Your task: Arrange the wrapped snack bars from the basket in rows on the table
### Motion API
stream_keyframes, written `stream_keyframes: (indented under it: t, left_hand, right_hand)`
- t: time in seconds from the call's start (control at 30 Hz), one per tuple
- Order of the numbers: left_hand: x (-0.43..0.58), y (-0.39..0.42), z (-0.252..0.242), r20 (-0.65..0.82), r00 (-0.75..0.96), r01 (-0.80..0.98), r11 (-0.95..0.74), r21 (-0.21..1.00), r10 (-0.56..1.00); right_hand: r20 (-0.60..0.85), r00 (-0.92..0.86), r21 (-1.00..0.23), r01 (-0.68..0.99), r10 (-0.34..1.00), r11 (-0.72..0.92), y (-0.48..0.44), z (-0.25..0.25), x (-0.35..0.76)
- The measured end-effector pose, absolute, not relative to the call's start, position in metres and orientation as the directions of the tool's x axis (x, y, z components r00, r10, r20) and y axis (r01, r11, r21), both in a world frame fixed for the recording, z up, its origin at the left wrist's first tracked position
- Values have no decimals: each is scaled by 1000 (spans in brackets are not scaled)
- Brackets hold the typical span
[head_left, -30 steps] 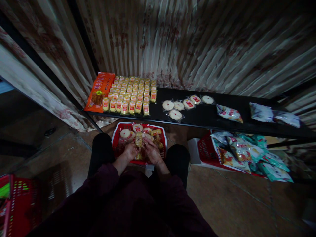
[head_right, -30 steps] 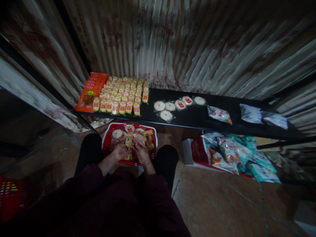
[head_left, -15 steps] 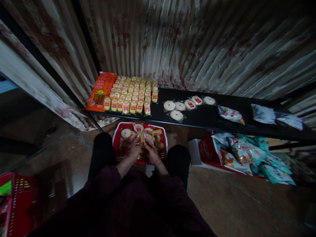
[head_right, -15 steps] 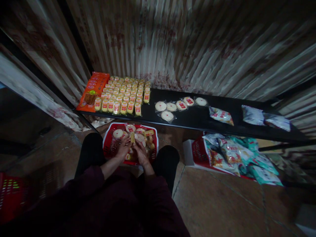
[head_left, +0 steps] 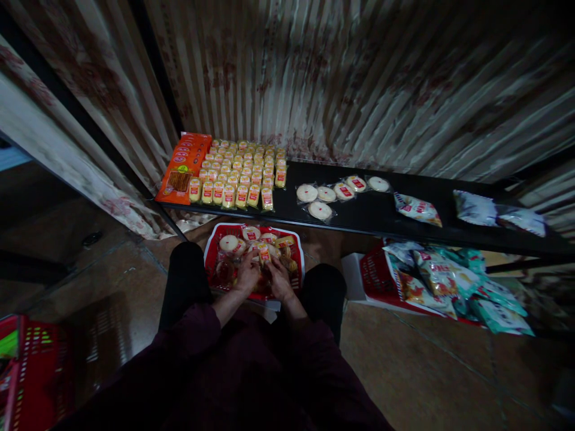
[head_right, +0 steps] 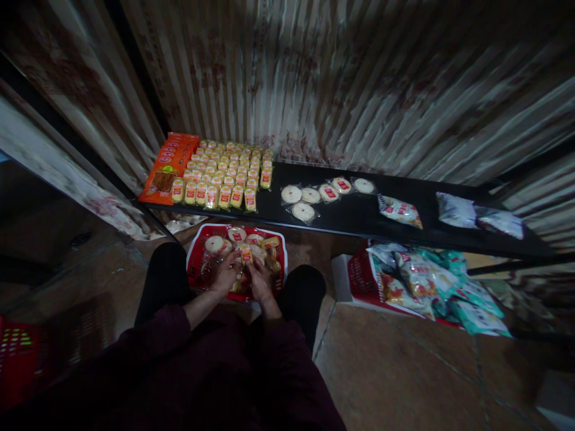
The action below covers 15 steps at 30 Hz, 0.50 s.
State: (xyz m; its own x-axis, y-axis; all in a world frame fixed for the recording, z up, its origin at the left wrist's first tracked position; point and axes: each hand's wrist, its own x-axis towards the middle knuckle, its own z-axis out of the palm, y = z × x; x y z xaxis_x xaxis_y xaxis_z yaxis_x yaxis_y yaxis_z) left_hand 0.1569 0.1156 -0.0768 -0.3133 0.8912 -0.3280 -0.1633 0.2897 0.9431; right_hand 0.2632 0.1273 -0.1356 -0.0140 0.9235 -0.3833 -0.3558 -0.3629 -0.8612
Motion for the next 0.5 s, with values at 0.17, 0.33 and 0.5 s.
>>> stream_keyframes:
  t: [0.17,0.33,0.5]
  left_hand:
    - [161,115,-76,-334,-269,-158,301,940,903]
    - [162,112,-74,-291,-259,-110,271,956,921]
    - [161,111,-72,-260,-244,-99,243,965,934]
  right_hand:
    - [-449,-45,-766,-495,892,-411,131,-136,265]
    - [-496,-108,-699,-539,861,-470,133,-136,271]
    - [-518,-68,-702,-536,853,-469,131,-133,273]
